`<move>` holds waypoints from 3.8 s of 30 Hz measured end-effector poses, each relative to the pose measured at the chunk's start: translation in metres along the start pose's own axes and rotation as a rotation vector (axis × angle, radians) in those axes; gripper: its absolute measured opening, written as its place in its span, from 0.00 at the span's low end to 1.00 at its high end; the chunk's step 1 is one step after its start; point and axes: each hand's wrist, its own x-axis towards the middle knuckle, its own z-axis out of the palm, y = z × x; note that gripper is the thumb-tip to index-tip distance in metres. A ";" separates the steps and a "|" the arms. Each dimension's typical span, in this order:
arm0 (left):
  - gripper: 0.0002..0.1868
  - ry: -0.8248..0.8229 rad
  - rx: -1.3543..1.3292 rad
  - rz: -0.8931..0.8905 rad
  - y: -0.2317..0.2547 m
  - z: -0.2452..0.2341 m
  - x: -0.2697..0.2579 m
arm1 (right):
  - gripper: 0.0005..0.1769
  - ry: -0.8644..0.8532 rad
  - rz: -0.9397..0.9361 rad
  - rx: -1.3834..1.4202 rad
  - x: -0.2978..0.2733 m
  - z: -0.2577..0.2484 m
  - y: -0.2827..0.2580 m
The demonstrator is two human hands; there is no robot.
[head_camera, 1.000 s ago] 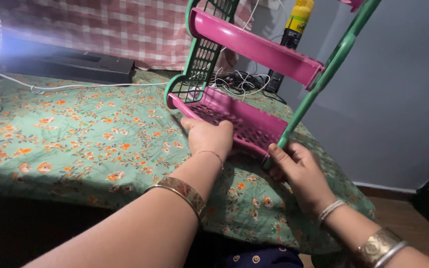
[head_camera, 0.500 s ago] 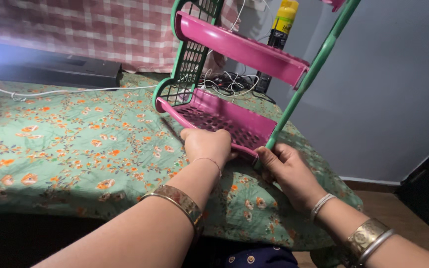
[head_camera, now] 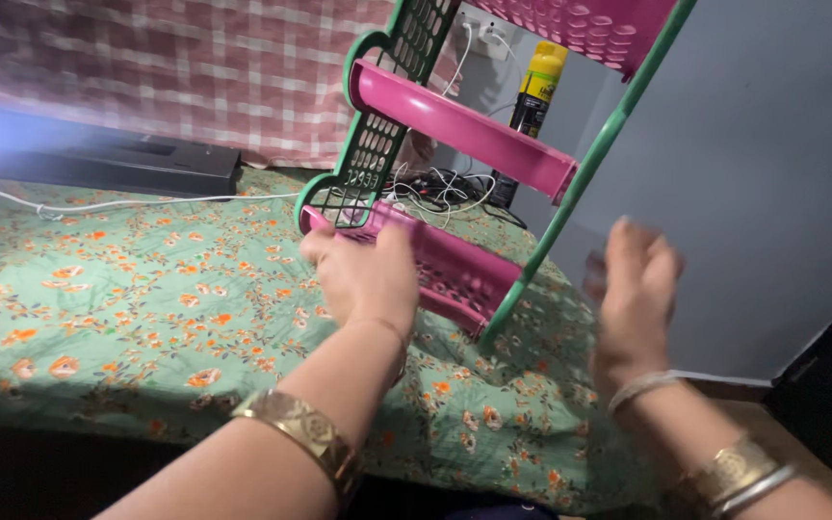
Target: The person assembles a three-tier plastic organizer by inserting pink shelves into green side frames. They align and press the shelves into place, then attach the second side frame to complete the structure.
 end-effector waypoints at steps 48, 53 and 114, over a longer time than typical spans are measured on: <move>0.10 -1.207 -0.986 -0.406 0.052 0.030 0.022 | 0.19 -0.559 -0.137 0.348 0.040 0.018 -0.041; 0.10 -1.215 -0.997 -0.403 0.054 0.029 0.022 | 0.20 -0.574 -0.155 0.335 0.039 0.018 -0.040; 0.14 -1.201 -0.989 -0.309 0.065 0.017 0.036 | 0.29 -0.640 -0.177 0.316 0.047 0.031 -0.050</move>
